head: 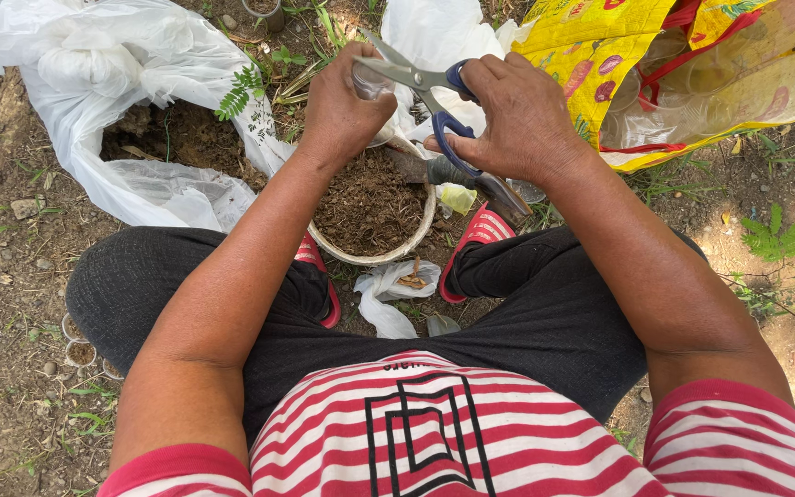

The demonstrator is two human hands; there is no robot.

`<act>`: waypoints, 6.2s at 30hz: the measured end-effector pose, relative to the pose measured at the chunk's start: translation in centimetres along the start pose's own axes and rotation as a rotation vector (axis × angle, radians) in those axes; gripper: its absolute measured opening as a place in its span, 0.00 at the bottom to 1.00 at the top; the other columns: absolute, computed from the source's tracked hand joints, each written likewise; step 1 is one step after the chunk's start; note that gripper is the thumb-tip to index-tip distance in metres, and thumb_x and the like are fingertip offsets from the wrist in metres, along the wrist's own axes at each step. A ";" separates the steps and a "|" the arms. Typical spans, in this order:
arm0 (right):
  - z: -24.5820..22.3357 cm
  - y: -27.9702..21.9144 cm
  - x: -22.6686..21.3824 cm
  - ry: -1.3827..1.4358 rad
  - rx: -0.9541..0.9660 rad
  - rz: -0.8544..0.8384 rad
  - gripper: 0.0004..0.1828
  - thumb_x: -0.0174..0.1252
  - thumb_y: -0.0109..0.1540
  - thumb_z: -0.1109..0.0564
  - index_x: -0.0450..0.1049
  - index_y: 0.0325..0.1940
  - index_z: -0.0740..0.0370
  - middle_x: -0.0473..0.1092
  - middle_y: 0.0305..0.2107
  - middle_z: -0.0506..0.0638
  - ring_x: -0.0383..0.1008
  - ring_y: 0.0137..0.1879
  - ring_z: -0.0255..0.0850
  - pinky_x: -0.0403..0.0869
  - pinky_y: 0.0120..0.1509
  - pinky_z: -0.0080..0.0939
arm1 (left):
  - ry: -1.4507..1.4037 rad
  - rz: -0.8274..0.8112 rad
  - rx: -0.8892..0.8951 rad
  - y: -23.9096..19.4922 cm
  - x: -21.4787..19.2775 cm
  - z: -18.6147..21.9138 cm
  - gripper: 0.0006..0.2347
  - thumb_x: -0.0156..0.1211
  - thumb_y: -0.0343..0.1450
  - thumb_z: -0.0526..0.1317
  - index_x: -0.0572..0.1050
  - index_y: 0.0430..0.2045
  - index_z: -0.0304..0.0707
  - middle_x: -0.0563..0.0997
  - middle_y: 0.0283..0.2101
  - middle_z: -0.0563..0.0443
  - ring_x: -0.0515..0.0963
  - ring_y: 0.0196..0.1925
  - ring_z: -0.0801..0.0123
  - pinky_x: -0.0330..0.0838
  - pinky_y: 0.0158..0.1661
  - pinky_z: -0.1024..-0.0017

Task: The person scoops soil from a white bucket and fills small clear plastic cups. They use a small hand trowel to transfer soil and a pair of scissors to trim the top of a plastic cup. The filled cups are placed on the ground nearby.

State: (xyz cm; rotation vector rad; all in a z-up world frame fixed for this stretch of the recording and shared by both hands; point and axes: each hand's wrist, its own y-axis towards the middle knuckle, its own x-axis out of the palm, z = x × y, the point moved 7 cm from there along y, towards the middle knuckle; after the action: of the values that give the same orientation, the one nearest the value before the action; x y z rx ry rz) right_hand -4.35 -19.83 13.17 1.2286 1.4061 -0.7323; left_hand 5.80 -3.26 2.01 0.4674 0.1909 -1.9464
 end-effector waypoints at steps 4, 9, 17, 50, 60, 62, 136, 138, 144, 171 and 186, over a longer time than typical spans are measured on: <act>-0.4 -0.3 0.1 -0.202 -0.063 0.006 0.33 0.73 0.53 0.32 0.76 0.49 0.57 0.72 0.39 0.50 0.72 0.48 0.51 0.69 0.50 0.54 | 0.078 -0.007 -0.001 -0.2 0.0 0.3 0.14 0.71 0.63 0.38 0.78 0.40 0.37 0.86 0.37 0.47 0.87 0.39 0.67 0.80 0.45 0.67; 0.0 -0.6 0.6 -0.287 -0.079 -0.028 0.32 0.72 0.53 0.32 0.78 0.51 0.54 0.72 0.39 0.49 0.71 0.48 0.49 0.66 0.53 0.54 | 0.133 -0.029 -0.092 0.0 -0.3 0.7 0.14 0.73 0.64 0.42 0.78 0.37 0.37 0.86 0.35 0.46 0.87 0.38 0.68 0.80 0.41 0.70; 1.0 -1.0 1.1 -0.350 -0.101 -0.028 0.29 0.70 0.57 0.30 0.78 0.48 0.52 0.73 0.37 0.47 0.72 0.46 0.47 0.63 0.54 0.54 | 0.041 -0.128 -0.018 -0.2 -0.8 1.3 0.21 0.78 0.58 0.42 0.77 0.41 0.33 0.85 0.39 0.45 0.86 0.40 0.65 0.78 0.43 0.68; 1.5 -1.6 1.8 -0.372 -0.090 -0.030 0.26 0.69 0.59 0.30 0.80 0.46 0.50 0.76 0.34 0.46 0.72 0.45 0.46 0.61 0.55 0.55 | 0.130 -0.166 -0.082 -0.1 -0.2 -0.2 0.12 0.68 0.64 0.41 0.80 0.36 0.33 0.85 0.34 0.42 0.86 0.38 0.59 0.77 0.43 0.64; 1.9 -1.7 2.4 -0.338 -0.088 -0.026 0.26 0.70 0.57 0.31 0.79 0.42 0.53 0.75 0.34 0.46 0.73 0.44 0.46 0.61 0.54 0.55 | 0.074 -0.214 -0.149 0.2 0.4 -1.2 0.14 0.69 0.65 0.41 0.79 0.40 0.33 0.85 0.35 0.47 0.85 0.37 0.67 0.77 0.41 0.69; 1.9 -1.8 2.4 -0.337 -0.095 -0.016 0.26 0.70 0.57 0.32 0.79 0.44 0.52 0.75 0.33 0.45 0.73 0.43 0.46 0.62 0.53 0.56 | 0.022 -0.237 -0.160 0.2 0.6 -1.4 0.14 0.69 0.66 0.40 0.79 0.41 0.33 0.85 0.36 0.48 0.84 0.37 0.70 0.77 0.41 0.70; 10.2 -7.3 19.5 0.121 0.665 -0.787 0.42 0.65 0.59 0.28 0.70 0.62 0.63 0.71 0.55 0.67 0.71 0.62 0.58 0.69 0.66 0.51 | -0.125 -0.286 -0.380 -5.3 -0.6 -10.7 0.37 0.81 0.58 0.46 0.66 0.59 0.32 0.80 0.51 0.40 0.83 0.53 0.57 0.82 0.49 0.64; 9.4 -7.7 19.8 0.138 0.614 -0.769 0.39 0.64 0.59 0.31 0.72 0.61 0.63 0.74 0.51 0.67 0.74 0.59 0.58 0.71 0.63 0.53 | -0.188 -0.250 -0.381 -4.6 -0.1 -11.0 0.40 0.82 0.57 0.47 0.63 0.59 0.31 0.79 0.51 0.39 0.83 0.52 0.57 0.84 0.45 0.64; 5.8 -5.9 16.5 -0.090 0.529 -0.791 0.34 0.63 0.61 0.35 0.74 0.58 0.65 0.76 0.48 0.66 0.76 0.56 0.60 0.72 0.60 0.57 | -0.152 -0.193 -0.319 -3.4 0.7 -11.9 0.40 0.83 0.57 0.50 0.65 0.57 0.28 0.81 0.48 0.38 0.84 0.49 0.58 0.84 0.42 0.66; 5.7 -9.8 21.8 0.368 0.500 -0.696 0.34 0.64 0.63 0.35 0.72 0.59 0.65 0.75 0.35 0.61 0.77 0.43 0.55 0.75 0.48 0.53 | -0.147 -0.183 -0.324 -1.6 3.3 -12.6 0.35 0.82 0.59 0.50 0.68 0.53 0.32 0.81 0.44 0.42 0.83 0.45 0.63 0.83 0.41 0.66; -0.3 -3.2 27.5 0.203 0.184 -0.619 0.40 0.68 0.59 0.45 0.62 0.72 0.56 0.61 0.63 0.60 0.61 0.70 0.57 0.65 0.72 0.53 | -0.040 -0.170 -0.343 -4.2 -0.1 -15.1 0.32 0.83 0.58 0.49 0.70 0.48 0.32 0.80 0.42 0.44 0.81 0.43 0.63 0.78 0.43 0.67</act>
State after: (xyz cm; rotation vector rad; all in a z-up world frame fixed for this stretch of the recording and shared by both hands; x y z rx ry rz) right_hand -4.42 -12.78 -13.63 1.0225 1.9555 -1.2039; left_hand 5.58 3.66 -12.02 0.1899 0.5438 -2.0327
